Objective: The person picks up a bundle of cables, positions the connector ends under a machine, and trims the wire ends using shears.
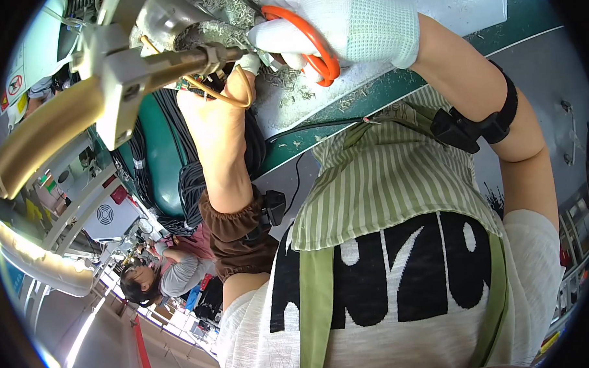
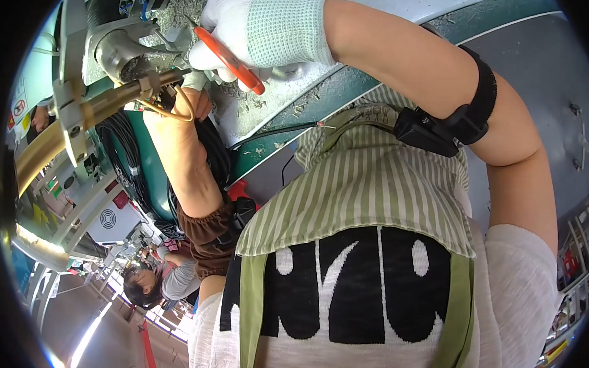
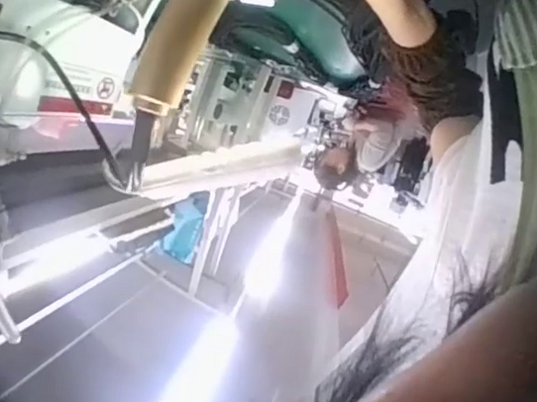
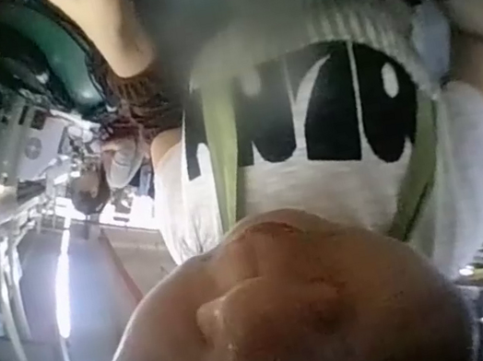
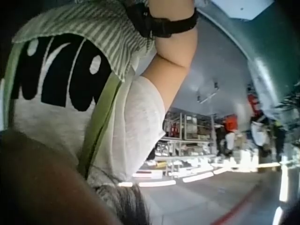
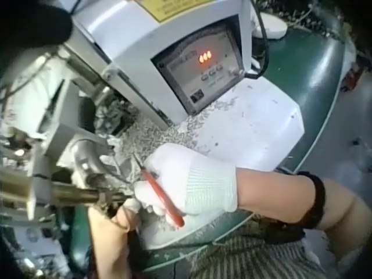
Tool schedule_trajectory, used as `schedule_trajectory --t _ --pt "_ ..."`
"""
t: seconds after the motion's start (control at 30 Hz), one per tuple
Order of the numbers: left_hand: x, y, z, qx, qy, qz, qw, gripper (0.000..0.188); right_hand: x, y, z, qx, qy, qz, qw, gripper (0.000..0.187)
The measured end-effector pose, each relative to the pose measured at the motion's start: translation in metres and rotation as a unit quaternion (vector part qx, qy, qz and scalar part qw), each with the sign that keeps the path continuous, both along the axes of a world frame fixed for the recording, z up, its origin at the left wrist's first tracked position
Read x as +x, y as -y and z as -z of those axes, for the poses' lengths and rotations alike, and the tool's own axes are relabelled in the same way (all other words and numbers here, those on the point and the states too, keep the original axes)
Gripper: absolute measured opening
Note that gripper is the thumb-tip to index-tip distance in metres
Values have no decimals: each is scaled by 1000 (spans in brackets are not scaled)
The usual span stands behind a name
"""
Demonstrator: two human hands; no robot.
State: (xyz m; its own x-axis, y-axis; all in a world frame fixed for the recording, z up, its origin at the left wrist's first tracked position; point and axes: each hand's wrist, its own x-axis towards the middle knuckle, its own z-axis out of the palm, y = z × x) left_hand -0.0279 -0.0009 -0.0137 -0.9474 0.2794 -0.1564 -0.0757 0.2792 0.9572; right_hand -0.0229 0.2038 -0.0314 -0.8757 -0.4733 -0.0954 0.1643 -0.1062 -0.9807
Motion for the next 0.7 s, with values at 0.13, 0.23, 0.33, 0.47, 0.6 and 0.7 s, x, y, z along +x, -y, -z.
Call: schedule_trajectory --t 0.13,0.23,0.33,0.47,0.6,0.7 --pt "-2 1 0 27 68 18 997 12 0 -3 -3 81 45 -7 996 31" --pt "1 -13 -3 92 118 -67 987 16 -3 4 44 193 -471 185 840 29" --pt "8 11 -3 106 97 -118 983 17 43 -4 3 119 -28 133 984 27" --pt "35 22 -12 140 165 -24 976 15 63 -27 -3 391 -256 77 881 29" --pt "40 9 -29 101 198 65 973 9 34 -12 -39 130 -99 70 984 28" --pt "31 10 -32 100 194 59 974 6 21 -2 -29 137 -96 96 981 28"
